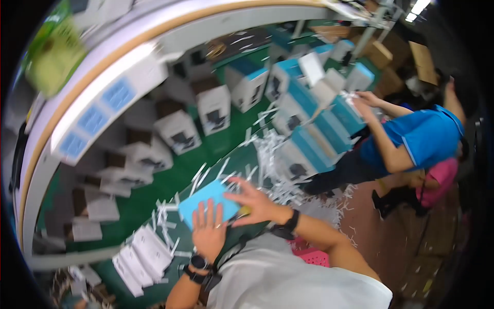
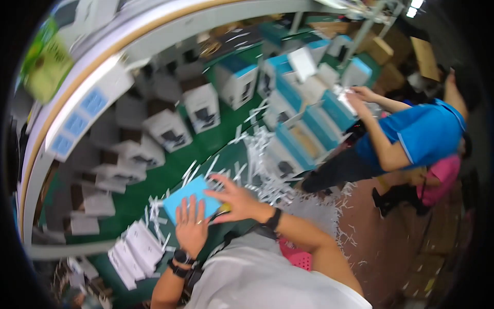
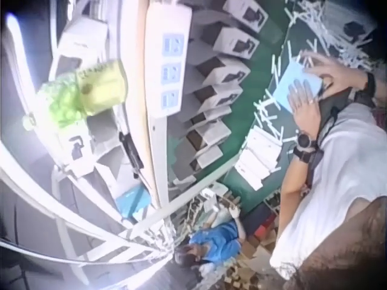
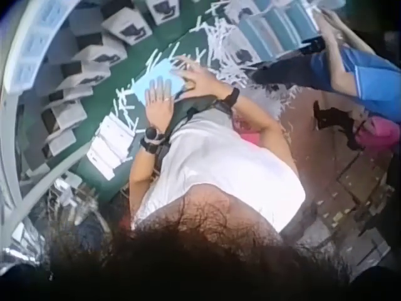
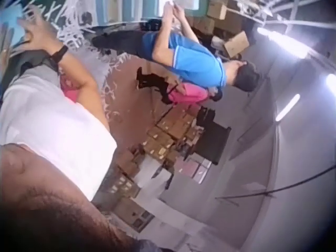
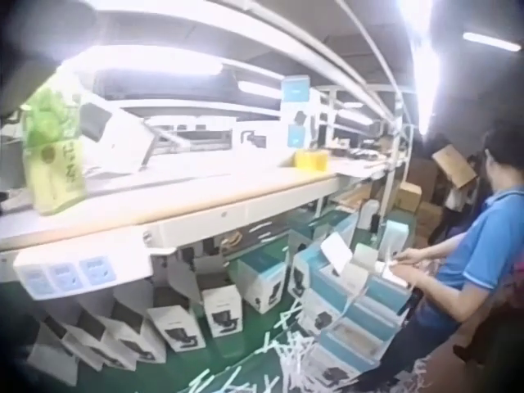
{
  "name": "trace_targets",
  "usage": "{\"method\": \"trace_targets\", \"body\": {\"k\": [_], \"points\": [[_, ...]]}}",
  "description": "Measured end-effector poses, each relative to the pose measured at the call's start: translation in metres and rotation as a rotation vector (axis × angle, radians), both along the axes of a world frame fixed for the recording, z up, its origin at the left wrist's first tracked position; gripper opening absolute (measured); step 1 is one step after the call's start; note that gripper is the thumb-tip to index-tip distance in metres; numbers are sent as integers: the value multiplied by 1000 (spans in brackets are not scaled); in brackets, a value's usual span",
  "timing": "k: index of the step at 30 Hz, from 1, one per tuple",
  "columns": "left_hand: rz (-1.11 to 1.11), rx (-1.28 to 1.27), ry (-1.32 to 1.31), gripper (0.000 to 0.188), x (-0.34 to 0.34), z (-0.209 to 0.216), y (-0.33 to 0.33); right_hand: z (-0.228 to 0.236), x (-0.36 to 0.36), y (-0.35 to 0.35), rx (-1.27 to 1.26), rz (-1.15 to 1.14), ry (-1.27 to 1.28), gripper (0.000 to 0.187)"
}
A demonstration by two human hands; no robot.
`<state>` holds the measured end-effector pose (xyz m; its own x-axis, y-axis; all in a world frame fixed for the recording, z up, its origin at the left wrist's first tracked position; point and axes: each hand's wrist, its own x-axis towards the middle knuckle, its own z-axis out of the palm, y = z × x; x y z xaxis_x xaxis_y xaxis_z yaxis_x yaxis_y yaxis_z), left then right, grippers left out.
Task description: The person packs boxes by placing a manual and a small white box into a larger white box, then slides a blue sleeve over it and applies a sticker. They repeat this process multiple times, setting each completed package aside on the table.
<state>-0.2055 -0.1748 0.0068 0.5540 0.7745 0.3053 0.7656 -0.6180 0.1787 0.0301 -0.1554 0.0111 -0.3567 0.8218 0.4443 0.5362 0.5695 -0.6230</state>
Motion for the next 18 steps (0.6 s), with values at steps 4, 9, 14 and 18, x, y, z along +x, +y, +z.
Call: {"method": "trace_targets", "body": {"k": [4,9,14,18], "points": [[-28,-65,12,76,-15,12,18,-12,-11,32,-181,156,-107,93],[3,-82,-10,116,-33,27,54,-28,-16,35,-169,161,101,90],[-343,-275,122,113,-66,45,81,-29,-5,25,-127,122,122,86],[-479,-282,68,87,-28,88,179,-10,40,-30,-182,-73,234,85]]}}
